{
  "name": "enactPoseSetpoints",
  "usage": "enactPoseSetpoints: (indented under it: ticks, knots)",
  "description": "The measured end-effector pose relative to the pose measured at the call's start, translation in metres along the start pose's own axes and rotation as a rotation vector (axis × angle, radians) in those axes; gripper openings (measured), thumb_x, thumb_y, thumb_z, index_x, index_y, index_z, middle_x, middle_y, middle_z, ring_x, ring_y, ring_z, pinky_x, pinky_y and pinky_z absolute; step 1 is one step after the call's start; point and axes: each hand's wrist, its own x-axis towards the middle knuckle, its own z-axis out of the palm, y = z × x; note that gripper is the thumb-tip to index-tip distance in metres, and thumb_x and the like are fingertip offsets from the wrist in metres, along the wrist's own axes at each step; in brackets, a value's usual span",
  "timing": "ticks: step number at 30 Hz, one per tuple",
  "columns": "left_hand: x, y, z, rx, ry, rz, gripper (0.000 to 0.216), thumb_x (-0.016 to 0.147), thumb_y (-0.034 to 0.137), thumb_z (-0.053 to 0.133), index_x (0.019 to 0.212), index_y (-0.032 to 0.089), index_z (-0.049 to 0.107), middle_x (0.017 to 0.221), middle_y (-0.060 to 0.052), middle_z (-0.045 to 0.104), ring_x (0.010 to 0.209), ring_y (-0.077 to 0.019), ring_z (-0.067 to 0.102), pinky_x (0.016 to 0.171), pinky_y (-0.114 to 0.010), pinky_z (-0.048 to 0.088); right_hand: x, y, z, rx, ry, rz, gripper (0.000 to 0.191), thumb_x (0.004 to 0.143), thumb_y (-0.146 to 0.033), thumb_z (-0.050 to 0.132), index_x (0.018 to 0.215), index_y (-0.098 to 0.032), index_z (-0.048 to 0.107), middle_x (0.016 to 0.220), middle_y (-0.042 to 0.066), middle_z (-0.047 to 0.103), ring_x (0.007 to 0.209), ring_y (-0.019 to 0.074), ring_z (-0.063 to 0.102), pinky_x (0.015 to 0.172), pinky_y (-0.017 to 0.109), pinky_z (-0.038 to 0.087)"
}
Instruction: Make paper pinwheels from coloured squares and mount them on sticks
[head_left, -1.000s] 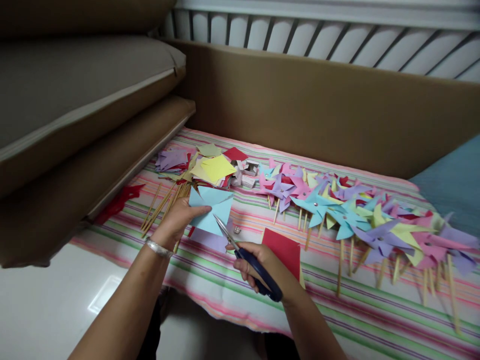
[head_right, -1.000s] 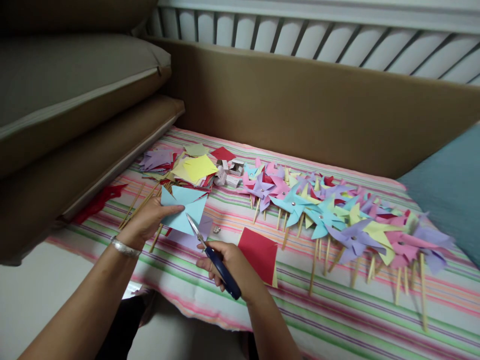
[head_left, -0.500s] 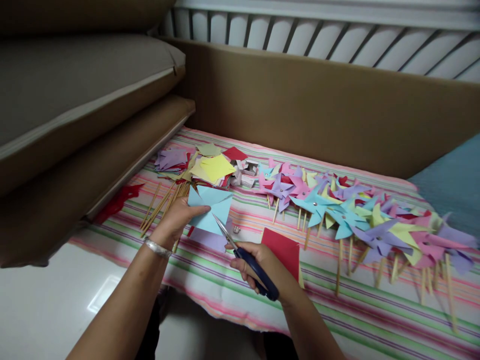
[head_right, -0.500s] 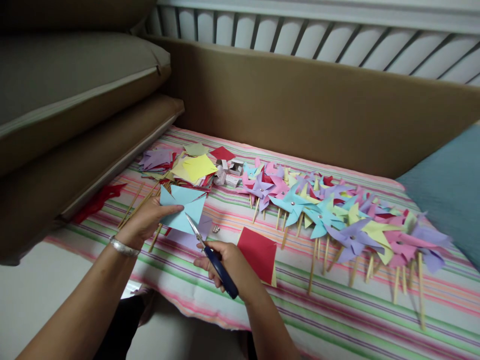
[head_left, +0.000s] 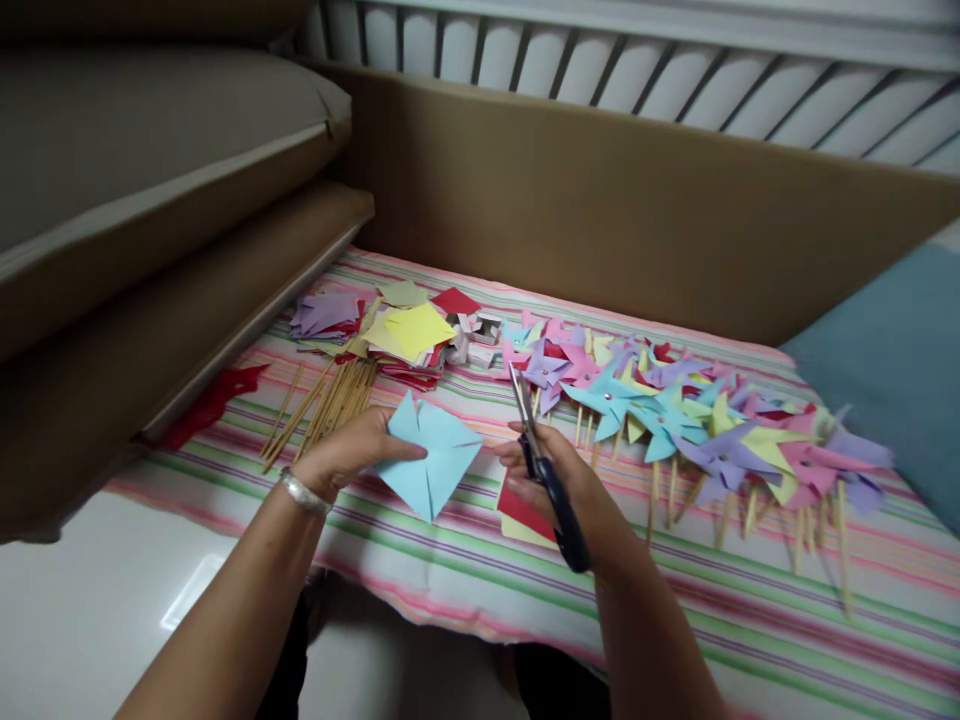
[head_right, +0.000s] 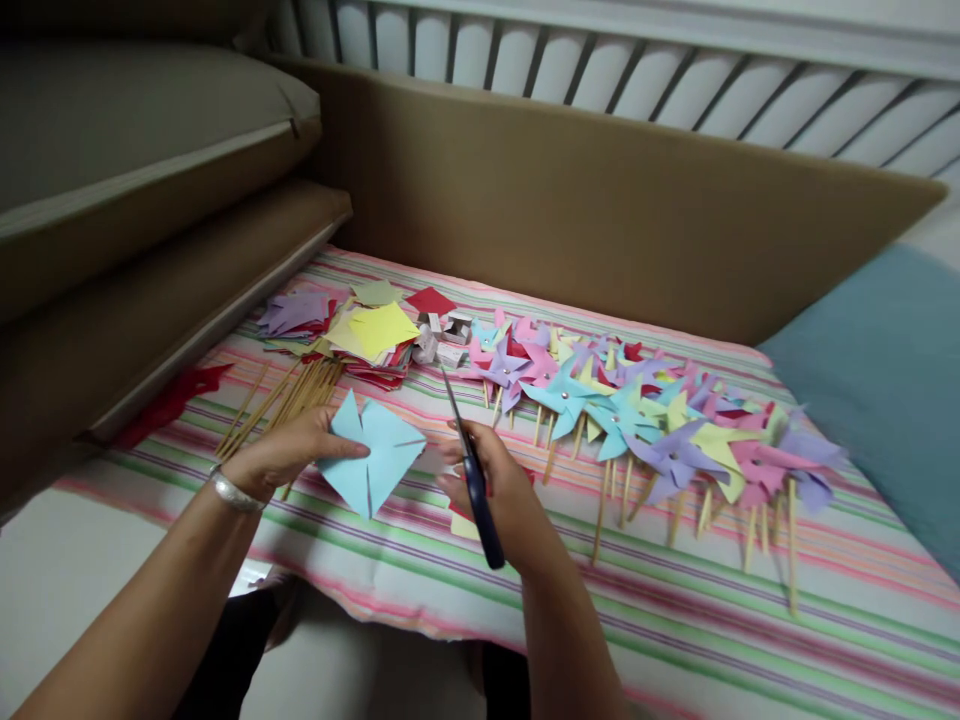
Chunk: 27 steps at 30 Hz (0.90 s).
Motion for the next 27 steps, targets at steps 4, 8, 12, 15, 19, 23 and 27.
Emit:
enactPoseSetpoints:
  ticks: [4, 8, 12, 15, 19, 23, 27]
  knots:
    - [0.002, -0.005, 0.027, 0.075, -0.201, -0.073, 0.026, 0.056, 0.021, 0.075, 0.082, 0.017, 0.072, 0.075, -0.006, 0.072, 0.061, -0.0184, 0.064, 0.059, -0.027, 0.05, 0.007, 0.003, 0.014, 0.126, 0.008, 0.094, 0.053, 0.067, -0.03, 0.068, 0.115, -0.023, 0.047, 0.088, 0.003, 0.059, 0.078, 0.016, 0.057, 0.07, 0.029, 0.046]
    - [0.006, -0.006, 0.037, 0.067, -0.232, -0.072, 0.029, 0.054, 0.022, 0.077, 0.082, 0.016, 0.071, 0.075, -0.006, 0.072, 0.061, -0.0184, 0.063, 0.058, -0.027, 0.049, 0.01, 0.008, 0.021, 0.18, -0.012, 0.158, 0.048, 0.065, -0.022, 0.065, 0.111, -0.023, 0.051, 0.077, -0.003, 0.055, 0.063, 0.011, 0.05, 0.058, 0.023, 0.04]
    - [0.012, -0.008, 0.037, -0.104, -0.129, -0.016, 0.023, 0.063, 0.027, 0.074, 0.081, 0.015, 0.071, 0.075, -0.005, 0.071, 0.062, -0.0148, 0.062, 0.059, -0.024, 0.047, 0.013, 0.018, 0.019, 0.237, 0.228, 0.135, 0.047, 0.064, -0.022, 0.066, 0.109, -0.023, 0.054, 0.078, -0.003, 0.051, 0.062, 0.01, 0.047, 0.056, 0.022, 0.038]
    - [0.017, -0.015, 0.043, -0.344, -0.039, 0.006, 0.018, 0.067, 0.031, 0.071, 0.078, 0.016, 0.07, 0.076, -0.005, 0.071, 0.066, -0.0149, 0.063, 0.064, -0.026, 0.049, 0.017, 0.026, 0.021, 0.346, 0.39, 0.081, 0.044, 0.066, -0.024, 0.066, 0.108, -0.025, 0.053, 0.086, -0.002, 0.052, 0.069, 0.0116, 0.05, 0.062, 0.024, 0.042]
    - [0.023, -0.026, 0.061, -0.447, -0.033, 0.032, 0.025, 0.066, 0.029, 0.073, 0.087, 0.014, 0.071, 0.085, -0.008, 0.072, 0.075, -0.0177, 0.065, 0.075, -0.028, 0.049, 0.02, 0.03, 0.03, 0.403, 0.507, 0.036, 0.044, 0.067, -0.026, 0.067, 0.108, -0.025, 0.052, 0.091, -0.001, 0.055, 0.076, 0.0133, 0.053, 0.069, 0.026, 0.044]
    - [0.024, -0.029, 0.07, -0.428, 0.073, 0.047, 0.041, 0.061, 0.025, 0.077, 0.098, 0.011, 0.068, 0.089, -0.011, 0.072, 0.077, -0.0205, 0.066, 0.076, -0.031, 0.05, 0.021, 0.027, 0.04, 0.393, 0.493, 0.074, 0.05, 0.064, -0.028, 0.069, 0.111, -0.024, 0.051, 0.088, -0.001, 0.055, 0.072, 0.0129, 0.053, 0.065, 0.024, 0.045]
    - [0.026, -0.029, 0.061, -0.395, 0.16, 0.066, 0.045, 0.057, 0.024, 0.078, 0.098, 0.011, 0.067, 0.09, -0.011, 0.072, 0.074, -0.0223, 0.066, 0.073, -0.034, 0.051, 0.021, 0.028, 0.044, 0.368, 0.432, 0.111, 0.049, 0.064, -0.029, 0.069, 0.11, -0.023, 0.052, 0.083, -0.002, 0.055, 0.067, 0.0117, 0.052, 0.062, 0.024, 0.045]
